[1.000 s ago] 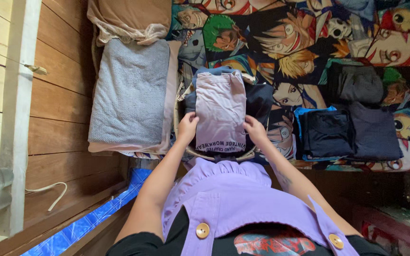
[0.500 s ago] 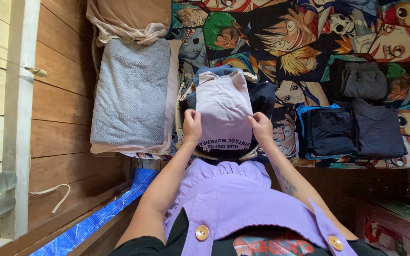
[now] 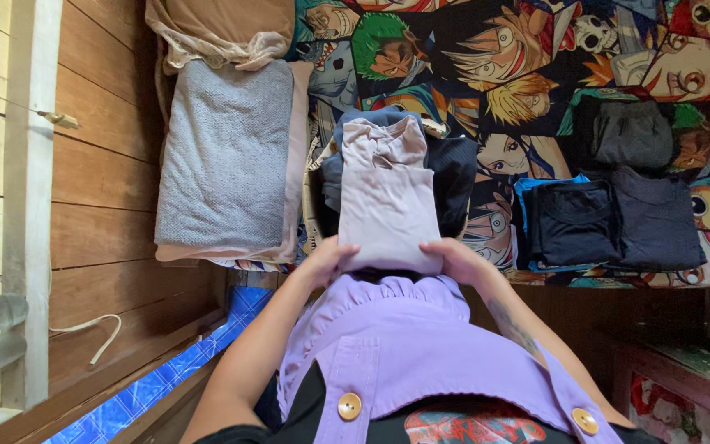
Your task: The person folds clothes by hand on a bed, including t-shirts and pants, and places them into a basket or into stacks on the bed.
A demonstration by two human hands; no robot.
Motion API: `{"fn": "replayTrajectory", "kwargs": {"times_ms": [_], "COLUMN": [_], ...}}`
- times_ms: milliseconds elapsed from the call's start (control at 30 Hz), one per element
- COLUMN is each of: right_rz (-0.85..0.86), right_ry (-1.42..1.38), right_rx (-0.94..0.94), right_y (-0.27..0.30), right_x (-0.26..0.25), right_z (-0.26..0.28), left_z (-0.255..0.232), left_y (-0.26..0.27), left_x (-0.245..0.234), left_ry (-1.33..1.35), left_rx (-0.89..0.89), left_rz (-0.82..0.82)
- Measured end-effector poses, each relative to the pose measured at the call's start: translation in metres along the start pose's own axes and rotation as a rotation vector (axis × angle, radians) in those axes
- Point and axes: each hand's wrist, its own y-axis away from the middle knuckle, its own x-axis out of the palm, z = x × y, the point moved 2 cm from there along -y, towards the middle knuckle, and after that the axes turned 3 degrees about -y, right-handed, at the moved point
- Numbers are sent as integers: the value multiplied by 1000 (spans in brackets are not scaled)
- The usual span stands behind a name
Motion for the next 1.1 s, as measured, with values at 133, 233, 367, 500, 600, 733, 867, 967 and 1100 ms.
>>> {"fn": "replayTrajectory", "kwargs": {"times_ms": [133, 233, 367, 500, 600, 733, 867, 967, 1100], "right_rz": [-60, -396, -250, -238, -262, -250, -43, -43, 125], "right_ry": [26, 114, 281, 1113, 1406, 1490, 1313, 835, 33], "right_rx": [-48, -170, -418, -522, -224, -210, -769, -325, -567], "right_y": [35, 62, 114, 136, 133, 128, 111, 60, -20], "right_x": [14, 34, 66, 89, 88, 76, 44, 12, 19], "right_z": [-14, -6, 28, 34, 22, 19, 50, 88, 173], "left_z": [3, -20, -71, -84, -80, -88, -110, -133, -181], "left_y": [38, 73, 126, 145, 146, 152, 136, 71, -38], "left_x": [14, 32, 51, 62, 62, 55, 38, 11, -15], "left_ry": [-181, -35, -499, -1103, -1275, -1360, -1315, -1018, 97], "left_rx": [79, 79, 465, 709, 440, 326, 782, 439, 486], "left_rz": [-231, -303, -74, -241, -204, -108, -19, 158, 135]}}
